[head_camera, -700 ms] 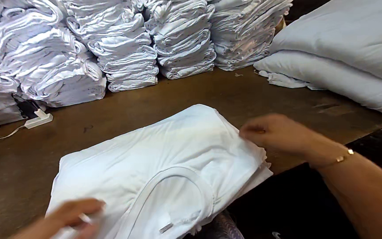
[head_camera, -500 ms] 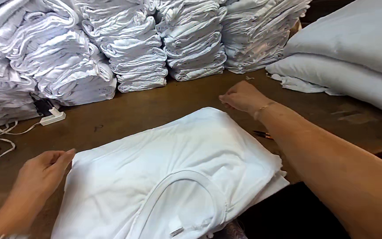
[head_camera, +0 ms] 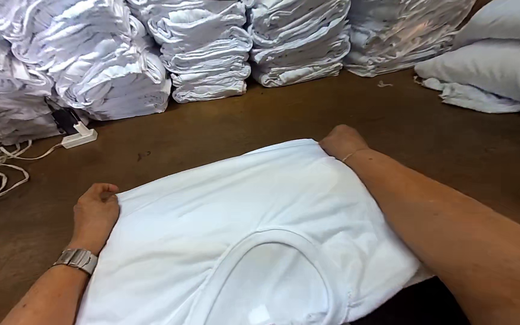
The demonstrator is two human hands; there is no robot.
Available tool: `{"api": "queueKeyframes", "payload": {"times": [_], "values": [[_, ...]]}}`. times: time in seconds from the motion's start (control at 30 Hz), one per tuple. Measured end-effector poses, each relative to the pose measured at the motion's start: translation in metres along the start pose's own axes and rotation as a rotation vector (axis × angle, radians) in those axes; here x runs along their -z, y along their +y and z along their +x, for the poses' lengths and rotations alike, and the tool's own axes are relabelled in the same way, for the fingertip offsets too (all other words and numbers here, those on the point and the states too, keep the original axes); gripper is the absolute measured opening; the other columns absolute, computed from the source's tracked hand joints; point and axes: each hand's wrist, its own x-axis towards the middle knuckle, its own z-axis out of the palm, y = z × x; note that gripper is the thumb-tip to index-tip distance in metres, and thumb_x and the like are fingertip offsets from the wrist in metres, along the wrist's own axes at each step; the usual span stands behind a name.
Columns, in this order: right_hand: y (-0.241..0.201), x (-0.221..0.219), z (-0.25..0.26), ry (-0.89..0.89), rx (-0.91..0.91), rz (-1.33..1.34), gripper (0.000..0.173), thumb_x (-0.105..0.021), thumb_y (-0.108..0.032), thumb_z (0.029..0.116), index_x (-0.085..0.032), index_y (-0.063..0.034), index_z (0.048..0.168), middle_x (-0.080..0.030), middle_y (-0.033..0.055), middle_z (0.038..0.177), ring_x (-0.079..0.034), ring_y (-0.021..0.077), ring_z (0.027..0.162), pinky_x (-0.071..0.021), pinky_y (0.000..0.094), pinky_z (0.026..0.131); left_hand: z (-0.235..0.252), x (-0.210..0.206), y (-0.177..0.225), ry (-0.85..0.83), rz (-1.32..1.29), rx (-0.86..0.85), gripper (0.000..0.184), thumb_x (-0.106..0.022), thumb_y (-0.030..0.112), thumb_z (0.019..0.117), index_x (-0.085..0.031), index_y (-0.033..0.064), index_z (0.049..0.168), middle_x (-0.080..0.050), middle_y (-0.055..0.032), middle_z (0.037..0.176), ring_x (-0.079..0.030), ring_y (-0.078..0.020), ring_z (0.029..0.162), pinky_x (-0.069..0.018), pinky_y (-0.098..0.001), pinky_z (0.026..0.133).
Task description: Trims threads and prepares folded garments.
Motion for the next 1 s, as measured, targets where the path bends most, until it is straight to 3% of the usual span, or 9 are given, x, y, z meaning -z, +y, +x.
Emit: {"api": "queueKeyframes", "payload": {"times": [0.13, 0.27, 0.33, 0.4, 0.53, 0.67, 0.77, 0.83, 1.0], "values": [[0.003, 0.027, -0.018, 0.105, 0.322, 0.074, 0.034, -0.057, -0.024, 0.1047, -0.064, 0.0089, 0.110, -0.064, 0.0322, 0.112, -0.064, 0.0474, 0.109, -0.0484, 0.0671, 0.092, -0.018, 0.032, 0.021, -0.028, 0.110, -0.336, 0.026, -0.059, 0.013, 0.1017, -0.063, -0.0049, 0.121, -0.062, -0.0317, 0.112, -0.062, -0.0513, 0.104, -0.0477, -0.0707, 0.088], [0.037, 0.069, -0.110, -0.197, 0.929, 0.425, 0.014, -0.068, -0.013, 0.0930, -0.070, -0.0077, 0.106, -0.070, 0.0042, 0.094, -0.068, 0.0138, 0.083, -0.0594, 0.0327, 0.074, -0.110, 0.065, 0.053, -0.316, -0.178, -0.854, 0.044, -0.073, 0.047, 0.0888, -0.069, 0.0123, 0.115, -0.065, -0.0054, 0.116, -0.065, -0.0163, 0.103, -0.0577, -0.0378, 0.086], [0.060, 0.066, -0.164, -0.444, 1.125, 0.481, 0.028, -0.075, -0.024, 0.0876, -0.072, -0.0138, 0.113, -0.071, -0.0019, 0.102, -0.068, 0.0108, 0.091, -0.0612, 0.0303, 0.080, -0.164, 0.067, 0.060, -0.610, -0.189, -0.907, 0.050, -0.084, 0.044, 0.0826, -0.073, 0.0120, 0.119, -0.065, -0.0139, 0.120, -0.063, -0.0246, 0.109, -0.0548, -0.0444, 0.090], [0.073, 0.045, -0.205, -0.417, 1.203, 0.341, 0.041, -0.079, -0.034, 0.0841, -0.072, -0.0248, 0.123, -0.065, -0.0073, 0.109, -0.063, 0.0069, 0.100, -0.0586, 0.0262, 0.083, -0.197, 0.052, 0.053, -0.660, -0.111, -0.942, 0.047, -0.083, 0.043, 0.0848, -0.072, 0.0129, 0.119, -0.064, -0.0181, 0.116, -0.061, -0.0317, 0.107, -0.0504, -0.0503, 0.090], [0.072, 0.011, -0.220, -0.133, 1.363, 0.258, 0.006, -0.069, -0.015, 0.0866, -0.072, -0.0134, 0.091, -0.061, -0.0014, 0.085, -0.060, 0.0098, 0.082, -0.0518, 0.0253, 0.069, -0.201, 0.034, 0.042, -0.469, -0.225, -1.038, 0.025, -0.077, 0.033, 0.0927, -0.073, 0.0092, 0.100, -0.068, -0.0103, 0.090, -0.065, -0.0200, 0.085, -0.0536, -0.0365, 0.076], [0.076, 0.039, -0.231, -0.121, 1.388, 0.342, 0.009, -0.061, -0.003, 0.0814, -0.066, -0.0098, 0.080, -0.060, -0.0028, 0.076, -0.059, 0.0065, 0.072, -0.0500, 0.0230, 0.062, -0.215, 0.062, 0.059, -0.570, -0.247, -1.124, 0.015, -0.071, 0.016, 0.0961, -0.071, 0.0015, 0.092, -0.067, -0.0159, 0.086, -0.065, -0.0275, 0.085, -0.0534, -0.0393, 0.074], [0.098, 0.004, -0.245, -0.165, 1.360, 0.083, 0.015, -0.069, 0.000, 0.0784, -0.069, -0.0128, 0.086, -0.064, 0.0004, 0.084, -0.064, 0.0158, 0.083, -0.0562, 0.0359, 0.070, -0.228, 0.034, 0.039, -0.656, -0.072, -1.109, 0.018, -0.069, 0.023, 0.0967, -0.070, 0.0044, 0.096, -0.068, -0.0142, 0.090, -0.067, -0.0298, 0.086, -0.0563, -0.0441, 0.073], [0.104, 0.010, -0.244, -0.192, 1.311, 0.165, 0.019, -0.065, 0.002, 0.0785, -0.070, -0.0106, 0.092, -0.065, 0.0010, 0.090, -0.065, 0.0144, 0.088, -0.0569, 0.0333, 0.075, -0.226, 0.035, 0.042, -0.727, -0.100, -1.030, 0.029, -0.075, 0.030, 0.0934, -0.071, 0.0032, 0.104, -0.069, -0.0157, 0.096, -0.069, -0.0276, 0.085, -0.0581, -0.0442, 0.073], [0.135, 0.079, -0.216, 0.187, 0.817, 0.354, 0.007, -0.064, -0.008, 0.0909, -0.070, -0.0082, 0.096, -0.067, -0.0007, 0.085, -0.062, 0.0062, 0.071, -0.0561, 0.0257, 0.064, -0.230, 0.042, 0.100, -0.527, -0.472, -0.955, 0.024, -0.074, 0.022, 0.0956, -0.071, -0.0001, 0.105, -0.069, -0.0130, 0.095, -0.067, -0.0151, 0.080, -0.0591, -0.0302, 0.069]]}}
